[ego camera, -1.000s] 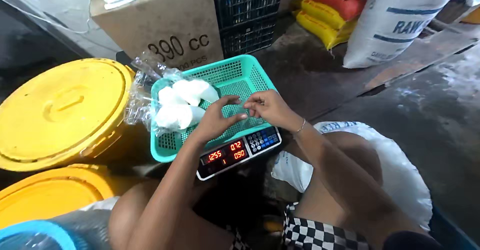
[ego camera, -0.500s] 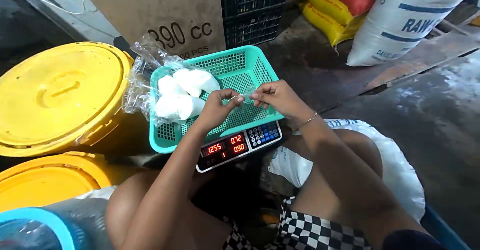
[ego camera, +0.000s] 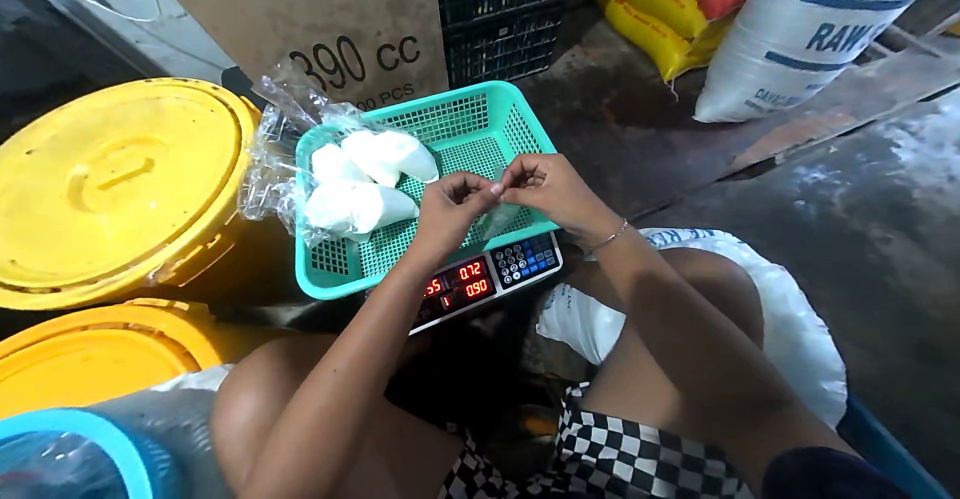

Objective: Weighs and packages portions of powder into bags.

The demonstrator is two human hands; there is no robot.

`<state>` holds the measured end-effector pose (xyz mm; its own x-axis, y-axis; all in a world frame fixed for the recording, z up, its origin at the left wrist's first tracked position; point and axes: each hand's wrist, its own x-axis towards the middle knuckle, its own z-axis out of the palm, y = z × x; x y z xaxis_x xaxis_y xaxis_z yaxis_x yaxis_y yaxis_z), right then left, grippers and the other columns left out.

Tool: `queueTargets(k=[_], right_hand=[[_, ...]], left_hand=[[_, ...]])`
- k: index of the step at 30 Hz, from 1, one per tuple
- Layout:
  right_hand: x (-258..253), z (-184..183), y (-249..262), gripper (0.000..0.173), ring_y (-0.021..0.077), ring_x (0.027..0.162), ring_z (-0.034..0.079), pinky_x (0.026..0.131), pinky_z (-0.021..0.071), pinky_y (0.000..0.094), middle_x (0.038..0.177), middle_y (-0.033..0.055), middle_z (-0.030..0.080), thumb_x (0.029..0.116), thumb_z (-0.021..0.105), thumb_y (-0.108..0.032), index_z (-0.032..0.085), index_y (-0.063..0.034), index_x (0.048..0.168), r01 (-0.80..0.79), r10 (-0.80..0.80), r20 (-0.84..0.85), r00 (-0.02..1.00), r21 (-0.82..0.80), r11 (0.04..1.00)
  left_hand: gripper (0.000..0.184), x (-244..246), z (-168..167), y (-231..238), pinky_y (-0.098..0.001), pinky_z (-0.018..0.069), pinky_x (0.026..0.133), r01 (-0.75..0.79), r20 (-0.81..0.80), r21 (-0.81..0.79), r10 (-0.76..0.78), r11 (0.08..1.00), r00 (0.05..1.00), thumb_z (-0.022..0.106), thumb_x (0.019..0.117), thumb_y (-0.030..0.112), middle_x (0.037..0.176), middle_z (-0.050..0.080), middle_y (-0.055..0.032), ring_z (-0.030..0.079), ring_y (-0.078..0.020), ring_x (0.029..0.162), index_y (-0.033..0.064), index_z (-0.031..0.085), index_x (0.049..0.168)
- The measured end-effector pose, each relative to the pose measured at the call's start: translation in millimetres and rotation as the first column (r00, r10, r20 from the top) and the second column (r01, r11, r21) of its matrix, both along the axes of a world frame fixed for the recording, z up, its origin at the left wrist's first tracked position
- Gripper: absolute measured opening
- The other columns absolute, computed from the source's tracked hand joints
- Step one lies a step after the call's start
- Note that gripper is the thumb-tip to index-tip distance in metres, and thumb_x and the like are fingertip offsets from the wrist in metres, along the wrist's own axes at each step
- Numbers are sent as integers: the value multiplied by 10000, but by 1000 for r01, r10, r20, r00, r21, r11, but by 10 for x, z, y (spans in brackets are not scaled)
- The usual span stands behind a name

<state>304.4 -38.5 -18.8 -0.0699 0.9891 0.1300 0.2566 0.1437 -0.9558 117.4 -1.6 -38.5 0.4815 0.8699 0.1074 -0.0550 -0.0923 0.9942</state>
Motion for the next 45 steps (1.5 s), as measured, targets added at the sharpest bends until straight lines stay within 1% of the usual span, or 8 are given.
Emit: queueTargets(k=[12,19,24,27,34,39,42,45], right_hand=[[-13,-73,25,80,41,757,613,732,532,229,819,-23,622,959,625,-6,581,-55,914,-116,94,-163,982,-128,985],[20,37,20,91,51,697,578,682,514,228,789,0,586,978,612,-18,561,-37,905,145,-149,-10,989,-157,977],[-50,107,-103,403,233,1043,645,799,567,360,1252,164,605,849,727,-16,598,-14,1231,34,-95,388,917,161,986],[-128,80,-122,164,228,838,680,729,568,354,981,156,703,876,695,0,721,17,1037,-40,-135,480,867,338,940],[-316,34,-190,59,136,648,619,600,523,266,781,104,669,873,706,-41,692,6,839,83,-277,408,870,434,897],[-273,120,-220,37,248,660,652,594,541,389,781,150,666,834,695,5,671,27,816,167,-418,532,737,455,875],[-227,116,-172,95,277,784,669,688,568,406,925,179,658,838,713,12,673,43,918,245,-416,535,735,363,899],[-180,23,-87,216,147,815,716,738,615,288,982,127,709,915,685,19,660,50,1127,296,-332,212,919,187,937]], left_hand=[[145,44,63,1,-243,573,802,21,104,-294,10,956,995,556,1035,47,815,678,18,662,-58,765,53,641,918],[110,-24,20,69,-233,560,735,-168,-163,212,205,963,965,655,986,112,827,687,-16,653,-40,732,6,673,964],[142,-117,104,69,-291,576,771,123,-342,661,152,740,928,647,977,95,898,681,-134,673,-155,787,-42,681,970],[90,-117,233,15,-365,584,779,231,-430,724,164,650,888,674,931,41,902,681,-170,688,-241,809,-49,685,936],[186,-61,270,-126,-528,564,740,141,-609,624,365,769,705,703,913,122,995,681,-186,688,-358,885,-12,688,1041],[115,-88,405,-107,-555,548,735,-7,-708,488,401,873,581,650,917,7,974,670,-203,669,-363,839,-39,688,1015],[118,-132,390,-64,-462,575,739,-92,-643,436,381,895,664,726,880,41,892,710,-149,696,-259,783,-18,692,977],[79,-131,209,40,-259,603,732,-178,-313,124,209,976,927,739,909,15,839,715,-31,689,-76,721,-1,702,977]])
